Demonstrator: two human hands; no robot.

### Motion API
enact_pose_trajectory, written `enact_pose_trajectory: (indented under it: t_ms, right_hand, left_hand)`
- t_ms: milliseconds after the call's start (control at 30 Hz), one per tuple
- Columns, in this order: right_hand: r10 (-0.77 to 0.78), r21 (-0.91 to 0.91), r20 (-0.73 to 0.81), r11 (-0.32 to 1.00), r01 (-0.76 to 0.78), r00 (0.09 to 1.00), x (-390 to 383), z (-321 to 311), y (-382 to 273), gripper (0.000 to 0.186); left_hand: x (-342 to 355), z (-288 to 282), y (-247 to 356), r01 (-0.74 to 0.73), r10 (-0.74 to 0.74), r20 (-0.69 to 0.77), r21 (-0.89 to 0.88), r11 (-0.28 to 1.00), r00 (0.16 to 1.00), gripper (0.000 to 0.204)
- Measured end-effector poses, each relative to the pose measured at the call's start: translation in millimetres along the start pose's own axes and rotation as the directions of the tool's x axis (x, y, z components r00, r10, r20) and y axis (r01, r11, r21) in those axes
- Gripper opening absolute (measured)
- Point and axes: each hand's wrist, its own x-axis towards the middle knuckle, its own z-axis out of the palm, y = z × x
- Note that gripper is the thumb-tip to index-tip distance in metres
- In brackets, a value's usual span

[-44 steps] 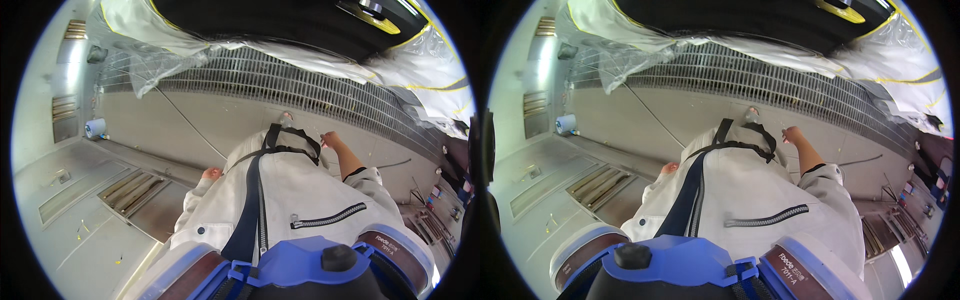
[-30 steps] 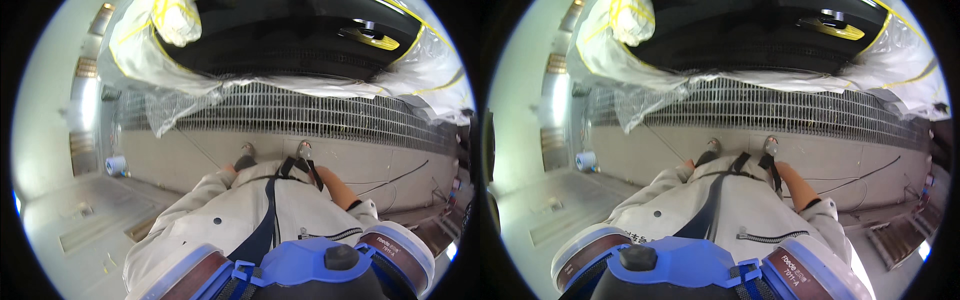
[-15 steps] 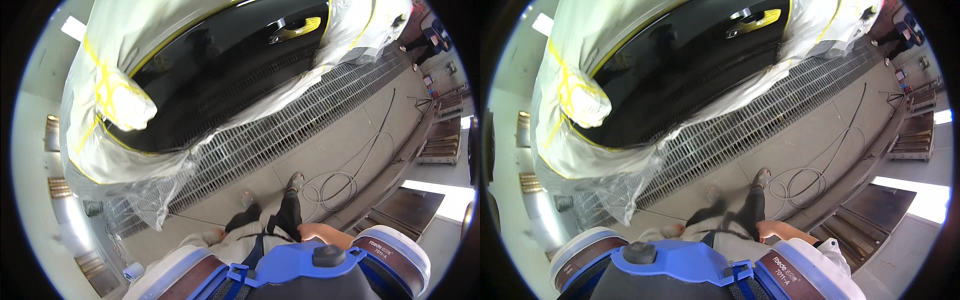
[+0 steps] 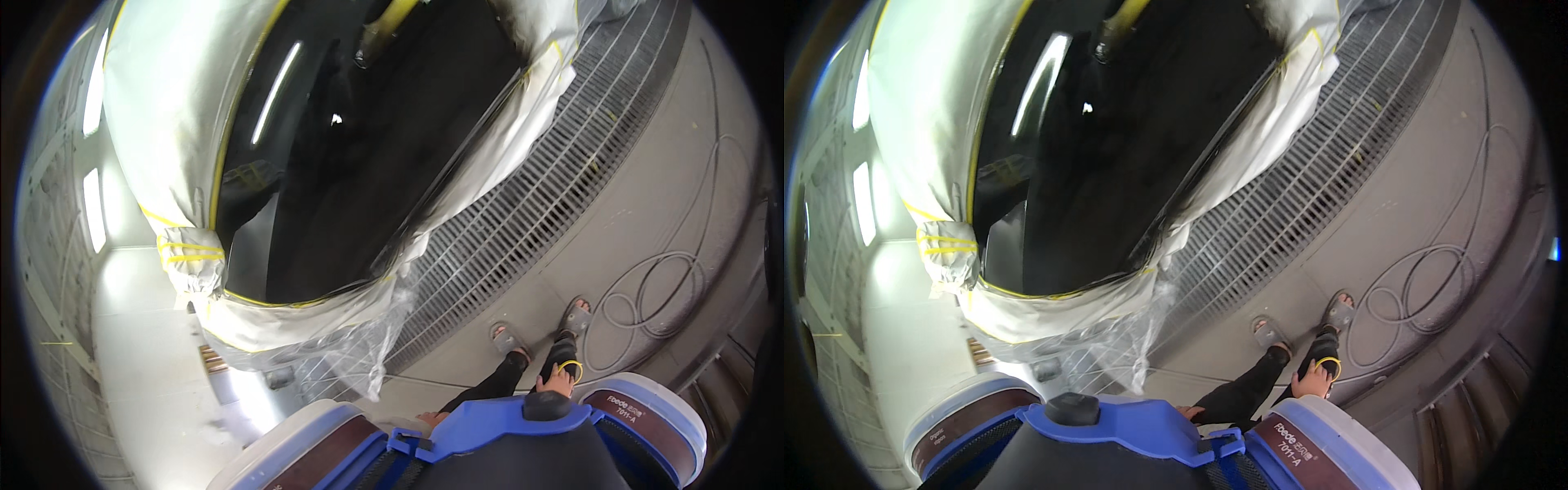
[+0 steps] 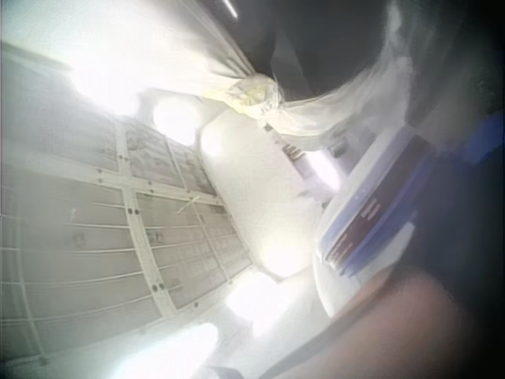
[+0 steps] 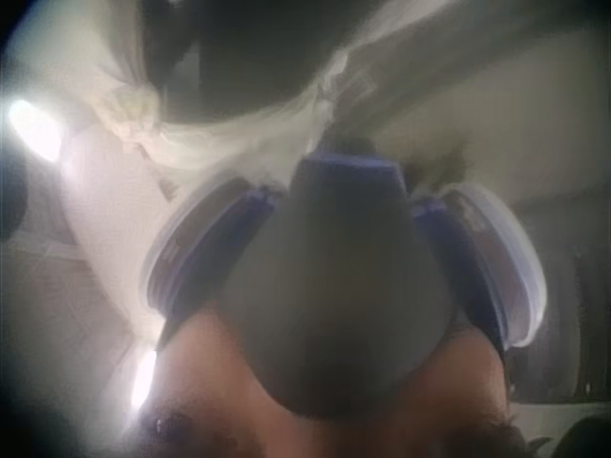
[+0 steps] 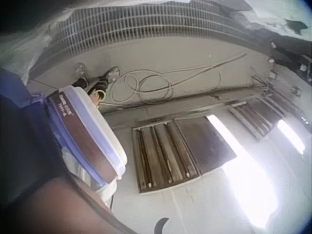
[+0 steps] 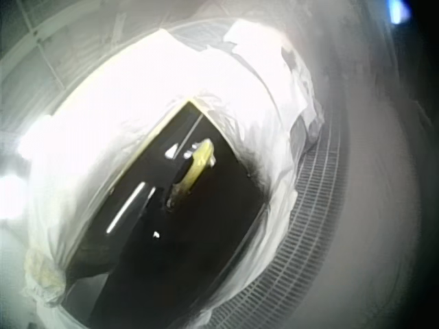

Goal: The person applies yellow masking tape to the edges of a plastic sheet covering a car, then picks up a spray gun and sprays the covered surface. The person uses a cloth to wipe the spray gun during the process.

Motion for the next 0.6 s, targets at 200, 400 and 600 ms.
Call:
enact_pose_trajectory:
  t_ms: [200, 400, 600]
  right_hand:
    - [-0.302, 0.046, -0.398, 0.937, 0.347, 0.866, 41.0, 18.1, 27.7, 0.087]
    - [-0.049, 0.198, -0.291, 0.974, 0.111, 0.955, 64.7, 83.6, 60.9, 0.089]
    - [0.229, 0.173, -0.464, 0.971, -0.165, 0.856, 90.4, 166.8, 89.4, 0.094]
  left_hand:
    - [58.8, 2.5, 37.1, 0.243, -0.267, 0.074, 0.24, 0.94, 0.961, 0.128]
    - [145.1, 15.5, 66.9, 0.3, -0.388, 0.1, 0.472, 0.829, 0.916, 0.155]
    - [165.3, 22.7, 89.0, 0.375, -0.43, 0.028, 0.442, 0.815, 0.902, 0.156]
